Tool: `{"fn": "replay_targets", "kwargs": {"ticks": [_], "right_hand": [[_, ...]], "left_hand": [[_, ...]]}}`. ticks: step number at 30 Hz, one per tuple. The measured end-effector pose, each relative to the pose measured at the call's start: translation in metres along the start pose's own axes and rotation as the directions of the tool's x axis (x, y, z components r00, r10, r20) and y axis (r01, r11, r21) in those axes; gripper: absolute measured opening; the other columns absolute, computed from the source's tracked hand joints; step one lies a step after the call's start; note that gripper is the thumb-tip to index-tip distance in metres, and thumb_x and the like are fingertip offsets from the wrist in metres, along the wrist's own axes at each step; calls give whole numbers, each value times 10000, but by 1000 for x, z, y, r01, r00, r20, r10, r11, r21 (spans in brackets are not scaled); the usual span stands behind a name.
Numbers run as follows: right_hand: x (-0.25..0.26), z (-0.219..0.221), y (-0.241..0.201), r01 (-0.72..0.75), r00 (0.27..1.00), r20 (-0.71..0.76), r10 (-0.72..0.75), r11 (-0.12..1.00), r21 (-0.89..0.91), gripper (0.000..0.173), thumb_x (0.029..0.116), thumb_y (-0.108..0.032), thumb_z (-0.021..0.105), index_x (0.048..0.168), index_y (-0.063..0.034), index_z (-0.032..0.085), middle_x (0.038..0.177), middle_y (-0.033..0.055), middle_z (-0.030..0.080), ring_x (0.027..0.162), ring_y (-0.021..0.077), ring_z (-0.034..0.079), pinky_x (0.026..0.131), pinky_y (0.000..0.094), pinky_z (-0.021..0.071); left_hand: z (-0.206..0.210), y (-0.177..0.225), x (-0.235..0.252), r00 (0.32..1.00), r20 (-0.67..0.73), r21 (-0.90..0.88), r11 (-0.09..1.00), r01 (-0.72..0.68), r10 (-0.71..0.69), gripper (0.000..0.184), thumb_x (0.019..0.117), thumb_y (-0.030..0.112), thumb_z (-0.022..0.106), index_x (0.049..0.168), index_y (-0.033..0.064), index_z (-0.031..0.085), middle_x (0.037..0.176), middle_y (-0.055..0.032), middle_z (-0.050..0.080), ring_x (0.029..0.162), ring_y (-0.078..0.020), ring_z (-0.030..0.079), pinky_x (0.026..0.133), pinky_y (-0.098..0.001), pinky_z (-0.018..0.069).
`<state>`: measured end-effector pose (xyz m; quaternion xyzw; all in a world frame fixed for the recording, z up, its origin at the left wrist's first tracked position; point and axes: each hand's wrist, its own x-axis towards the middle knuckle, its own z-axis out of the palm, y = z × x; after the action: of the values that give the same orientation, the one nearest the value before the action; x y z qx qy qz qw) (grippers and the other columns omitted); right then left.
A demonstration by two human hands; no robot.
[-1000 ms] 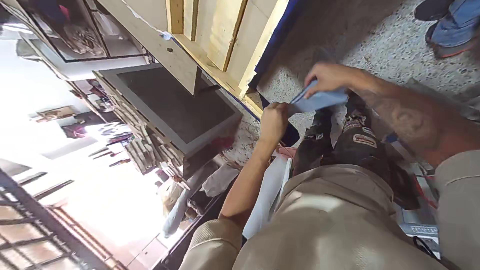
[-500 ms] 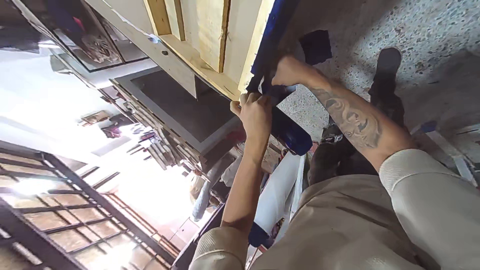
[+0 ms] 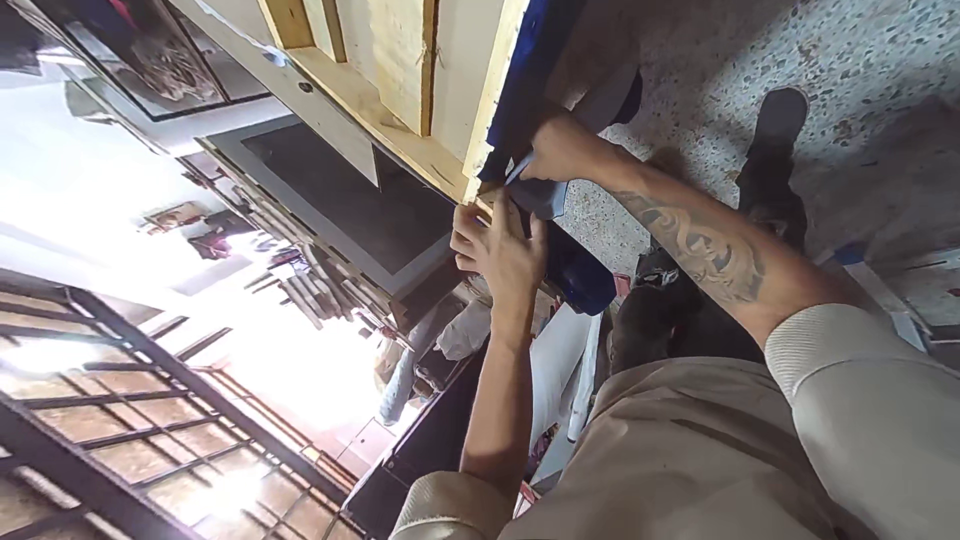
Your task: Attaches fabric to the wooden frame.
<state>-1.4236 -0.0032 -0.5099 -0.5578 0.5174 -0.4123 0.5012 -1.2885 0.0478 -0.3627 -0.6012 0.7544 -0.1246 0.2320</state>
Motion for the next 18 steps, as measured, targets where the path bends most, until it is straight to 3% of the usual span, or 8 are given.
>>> {"fn": "replay_targets", "kwargs": {"ticks": [4,7,10,12,15,18], "right_hand": [[-8,4,-7,-134,989,-68,133,991,-9,441,846,-404,787,1001,5,725,1126,225,698,1164,395,630,1037,578,456],[-31,5,-12,-225,948,-205,242,969,104,423,854,-351,795,1124,-34,718,1196,200,676,1205,357,614,1060,543,478],[-66,9,-3,11,985,-163,57,919,393,165,937,-226,727,1037,-103,773,1052,64,712,1008,163,682,924,373,577],[-90,19,8,97,995,-48,-85,845,526,162,960,-153,671,1056,-77,776,1037,52,726,948,130,701,869,344,607],[-114,31,20,103,993,-13,-119,795,598,179,925,-154,696,1052,-55,774,1047,52,740,945,127,715,839,336,624],[-116,34,23,105,990,8,-139,784,612,324,829,-131,788,1146,-86,744,1208,37,702,1077,136,684,913,352,605]], "left_hand": [[0,0,6,995,90,-82,995,49,-42,576,845,655,620,1378,436,607,1512,-219,361,1263,-455,450,818,-640,435],[3,-2,11,995,101,-128,991,31,-18,598,835,641,642,1381,396,620,1501,-246,358,1227,-424,479,839,-553,501],[1,-2,14,994,108,-152,988,18,-2,599,835,618,676,1378,368,626,1489,-265,362,1212,-414,498,841,-517,525],[-2,-2,13,993,120,-165,986,15,5,601,836,586,692,1376,330,632,1475,-272,379,1210,-418,513,846,-518,540],[-3,0,14,991,132,-173,985,20,3,589,839,560,696,1374,322,631,1480,-265,375,1219,-404,523,840,-502,556],[-4,0,13,992,127,-190,982,17,7,575,848,533,700,1371,306,630,1476,-262,366,1183,-378,547,816,-469,574]]}}
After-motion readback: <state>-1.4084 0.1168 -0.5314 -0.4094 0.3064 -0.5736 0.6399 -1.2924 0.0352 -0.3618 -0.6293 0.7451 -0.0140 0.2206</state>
